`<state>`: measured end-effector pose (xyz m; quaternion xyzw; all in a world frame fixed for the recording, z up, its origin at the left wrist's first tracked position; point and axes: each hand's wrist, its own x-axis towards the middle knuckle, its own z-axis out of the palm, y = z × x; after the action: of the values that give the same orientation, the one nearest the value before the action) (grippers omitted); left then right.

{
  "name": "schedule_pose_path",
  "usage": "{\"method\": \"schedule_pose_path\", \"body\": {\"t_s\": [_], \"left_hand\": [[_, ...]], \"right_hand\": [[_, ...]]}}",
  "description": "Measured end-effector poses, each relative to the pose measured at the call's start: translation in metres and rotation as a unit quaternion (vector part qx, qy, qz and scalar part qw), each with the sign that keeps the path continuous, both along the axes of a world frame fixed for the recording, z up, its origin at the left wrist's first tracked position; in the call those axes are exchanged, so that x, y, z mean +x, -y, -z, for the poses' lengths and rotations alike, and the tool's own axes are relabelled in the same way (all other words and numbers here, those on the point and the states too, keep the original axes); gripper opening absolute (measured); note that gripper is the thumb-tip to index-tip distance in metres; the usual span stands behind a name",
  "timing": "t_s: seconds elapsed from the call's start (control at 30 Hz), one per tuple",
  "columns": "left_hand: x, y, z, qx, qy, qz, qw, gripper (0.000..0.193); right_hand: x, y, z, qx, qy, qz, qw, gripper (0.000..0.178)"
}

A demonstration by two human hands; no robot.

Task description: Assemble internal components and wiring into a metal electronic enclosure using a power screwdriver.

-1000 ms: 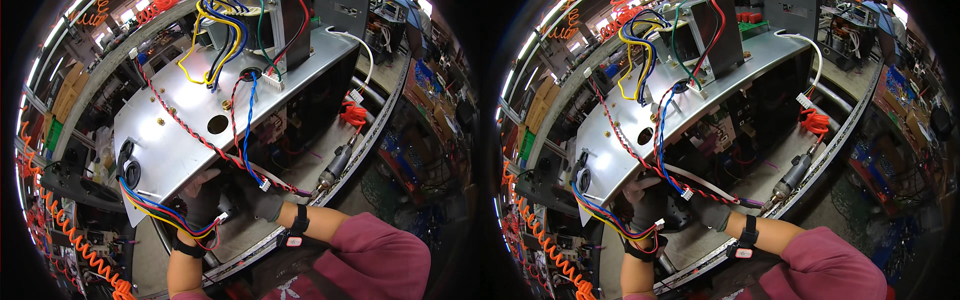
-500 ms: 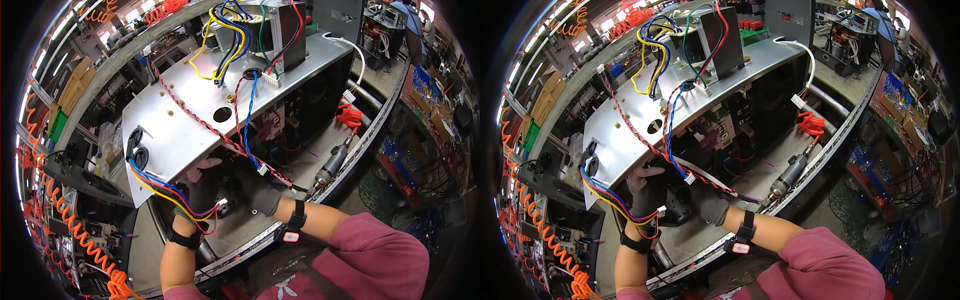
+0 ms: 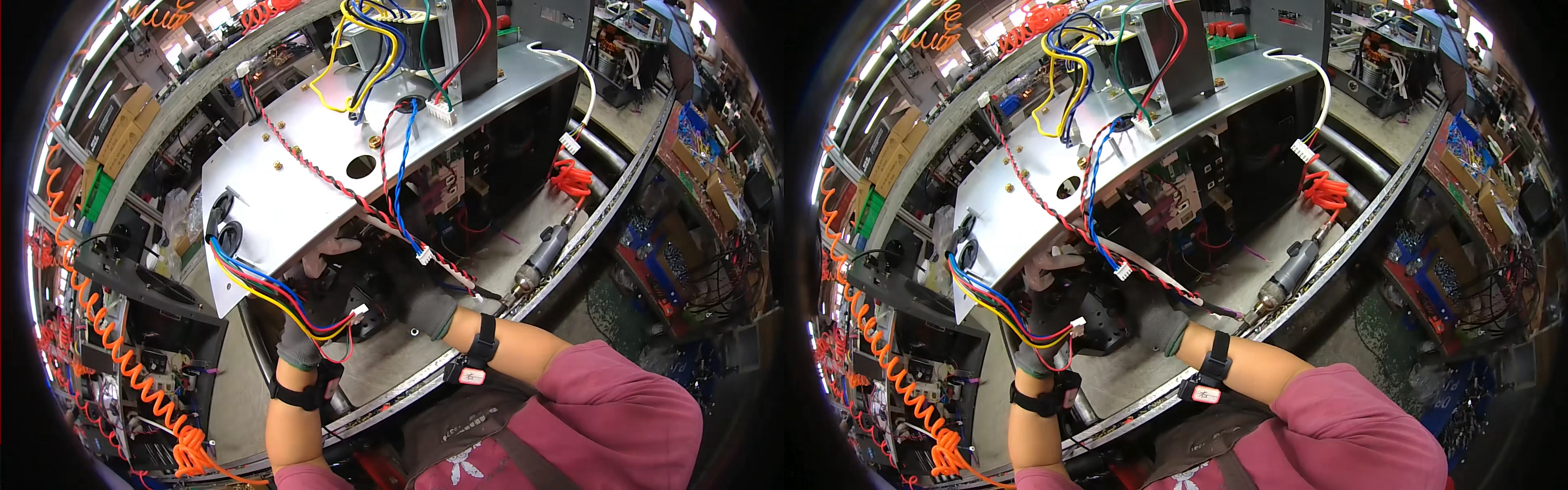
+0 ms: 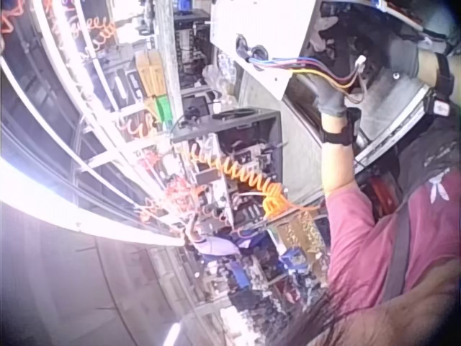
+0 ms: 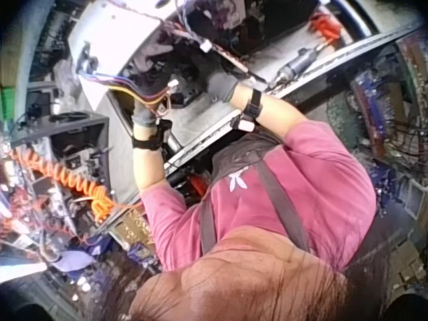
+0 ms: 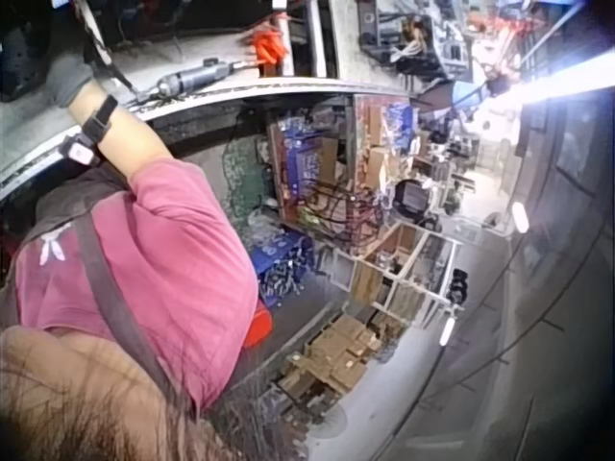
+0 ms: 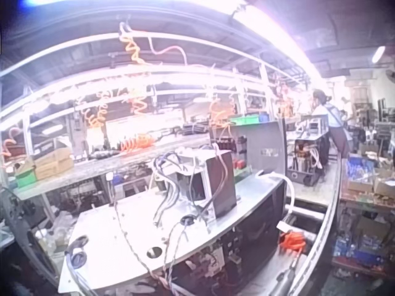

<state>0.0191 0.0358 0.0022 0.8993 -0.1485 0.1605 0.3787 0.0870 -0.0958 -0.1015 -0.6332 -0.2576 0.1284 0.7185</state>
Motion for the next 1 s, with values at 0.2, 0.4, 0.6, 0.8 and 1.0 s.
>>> {"method": "schedule_pose_path", "body": {"t_s": [0.2,0.4,0.6,0.8,1.0], "left_hand": [[-0.001,0.0,-0.009,0.156,0.056,-0.003,0.986,0.051],[0.007,0.014,-0.02,0.106,0.074,-0.017,0.991,0.032],[0.019,0.026,-0.005,-0.144,0.018,-0.11,0.983,0.028],[0.02,0.027,0.018,-0.247,0.059,-0.096,0.962,0.028],[0.028,0.025,0.026,-0.472,0.087,-0.019,0.877,0.02]], "right_hand": [[0.001,-0.004,0.027,-0.012,-0.026,-0.011,1.0,0.049],[0.008,-0.017,0.05,-0.017,0.03,-0.039,0.999,0.052],[0.001,-0.002,0.034,0.143,-0.199,-0.136,0.96,0.041],[0.0,-0.003,0.017,0.146,-0.211,-0.114,0.96,0.034],[-0.006,0.006,0.006,0.144,-0.235,-0.073,0.958,0.029]]}}
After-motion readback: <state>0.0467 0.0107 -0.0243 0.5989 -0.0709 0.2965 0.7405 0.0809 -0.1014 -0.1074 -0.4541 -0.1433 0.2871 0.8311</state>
